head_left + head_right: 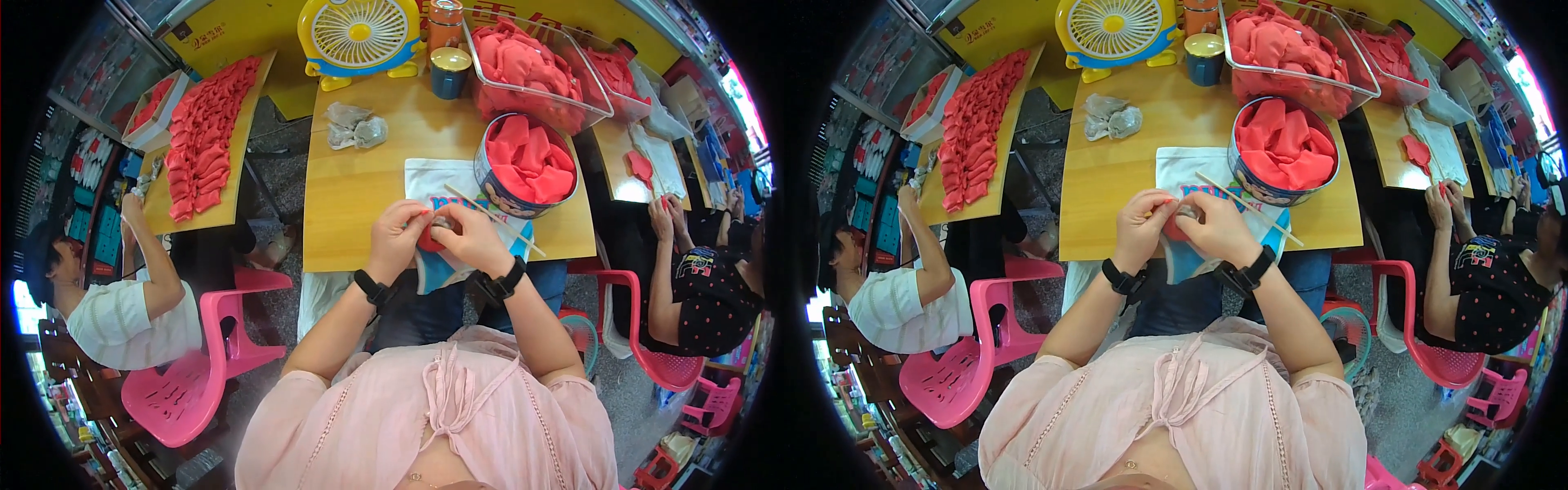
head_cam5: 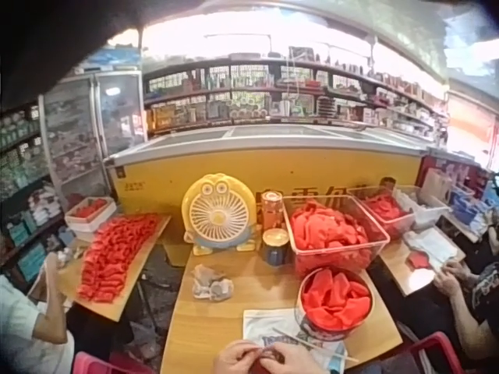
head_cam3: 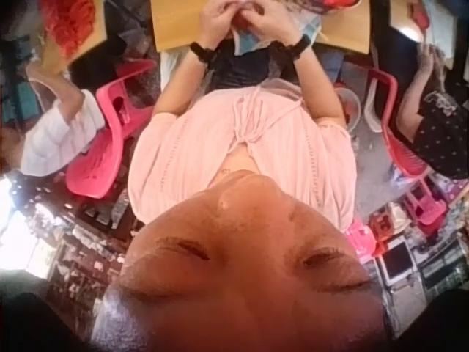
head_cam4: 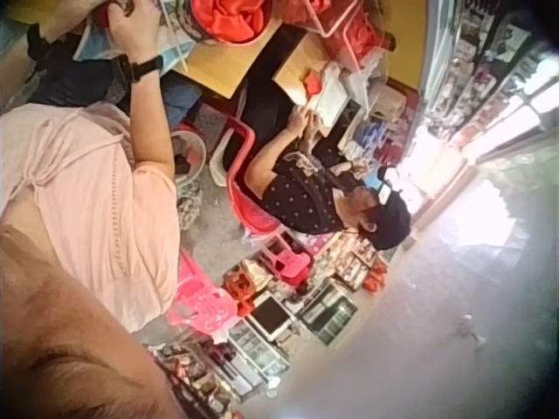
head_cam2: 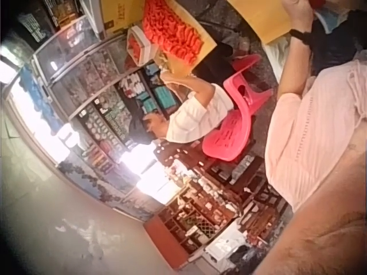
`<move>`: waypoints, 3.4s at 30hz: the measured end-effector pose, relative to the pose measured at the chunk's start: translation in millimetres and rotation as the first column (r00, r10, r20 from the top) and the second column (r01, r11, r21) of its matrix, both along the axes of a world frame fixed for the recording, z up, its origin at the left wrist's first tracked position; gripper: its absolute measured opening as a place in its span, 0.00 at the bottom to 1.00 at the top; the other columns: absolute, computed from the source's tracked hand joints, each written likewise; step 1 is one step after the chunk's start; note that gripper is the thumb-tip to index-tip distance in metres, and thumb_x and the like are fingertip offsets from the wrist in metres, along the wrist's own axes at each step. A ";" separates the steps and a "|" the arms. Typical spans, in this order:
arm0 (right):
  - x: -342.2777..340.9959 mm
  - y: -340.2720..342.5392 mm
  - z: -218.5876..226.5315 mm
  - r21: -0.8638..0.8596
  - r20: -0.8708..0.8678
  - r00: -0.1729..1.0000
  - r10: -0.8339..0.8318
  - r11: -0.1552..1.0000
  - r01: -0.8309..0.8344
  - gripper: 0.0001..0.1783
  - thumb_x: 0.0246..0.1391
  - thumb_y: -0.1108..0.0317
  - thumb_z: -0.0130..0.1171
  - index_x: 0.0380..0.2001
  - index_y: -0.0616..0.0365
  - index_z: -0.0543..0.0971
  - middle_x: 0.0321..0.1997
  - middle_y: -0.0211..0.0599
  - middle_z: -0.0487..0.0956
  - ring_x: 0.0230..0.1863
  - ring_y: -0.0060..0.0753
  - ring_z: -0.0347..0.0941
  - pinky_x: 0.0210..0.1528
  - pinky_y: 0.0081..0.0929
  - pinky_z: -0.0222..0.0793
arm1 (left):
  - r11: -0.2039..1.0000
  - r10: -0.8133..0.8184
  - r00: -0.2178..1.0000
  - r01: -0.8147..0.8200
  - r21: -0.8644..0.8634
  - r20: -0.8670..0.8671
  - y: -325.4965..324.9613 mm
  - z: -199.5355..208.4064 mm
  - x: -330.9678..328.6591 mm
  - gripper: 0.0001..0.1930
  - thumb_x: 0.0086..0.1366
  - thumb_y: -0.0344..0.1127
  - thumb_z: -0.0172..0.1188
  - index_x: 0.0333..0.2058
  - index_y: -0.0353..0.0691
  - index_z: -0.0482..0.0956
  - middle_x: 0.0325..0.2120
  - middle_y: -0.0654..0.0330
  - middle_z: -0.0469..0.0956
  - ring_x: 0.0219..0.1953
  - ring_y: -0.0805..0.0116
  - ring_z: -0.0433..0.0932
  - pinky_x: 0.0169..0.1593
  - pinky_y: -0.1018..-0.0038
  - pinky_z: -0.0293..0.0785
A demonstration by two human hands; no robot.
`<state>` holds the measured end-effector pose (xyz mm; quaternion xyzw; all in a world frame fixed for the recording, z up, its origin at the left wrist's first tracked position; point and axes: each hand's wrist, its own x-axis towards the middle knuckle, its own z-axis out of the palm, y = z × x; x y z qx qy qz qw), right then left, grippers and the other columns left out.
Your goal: The recorder is assembling small red leather or fabric components at a workshop table alongside other workers.
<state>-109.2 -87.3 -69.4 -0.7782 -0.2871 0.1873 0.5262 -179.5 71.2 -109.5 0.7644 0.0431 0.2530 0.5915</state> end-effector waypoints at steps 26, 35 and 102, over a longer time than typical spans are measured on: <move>2.3 -14.4 -3.1 0.415 -0.756 0.648 0.094 0.834 0.363 0.09 0.65 0.62 0.56 0.39 0.56 0.79 0.26 0.24 0.76 0.17 0.09 0.58 0.19 0.14 0.52 | 0.727 -0.252 0.967 0.170 -0.665 -0.029 -33.3 14.9 -4.0 0.18 0.77 0.43 0.47 0.54 0.35 0.70 0.41 0.59 0.79 0.40 0.73 0.78 0.39 0.73 0.80; -3.1 -19.9 -10.0 0.510 -0.590 0.803 0.085 0.811 0.288 0.09 0.58 0.72 0.64 0.42 0.57 0.79 0.26 0.22 0.74 0.20 0.10 0.62 0.21 0.13 0.54 | 0.902 -0.238 0.952 0.144 -0.407 -0.192 -29.6 20.6 -10.0 0.10 0.74 0.38 0.49 0.44 0.38 0.73 0.23 0.68 0.72 0.21 0.80 0.69 0.24 0.81 0.64; -23.4 -30.8 -10.2 0.005 0.507 0.854 -0.116 0.991 0.132 0.06 0.50 0.75 0.62 0.34 0.59 0.82 0.32 0.40 0.79 0.37 0.46 0.75 0.42 0.37 0.70 | 0.828 -0.401 0.914 0.393 0.400 -0.066 9.3 12.3 8.9 0.03 0.61 0.27 0.61 0.33 0.35 0.77 0.31 0.52 0.76 0.36 0.52 0.77 0.40 0.65 0.74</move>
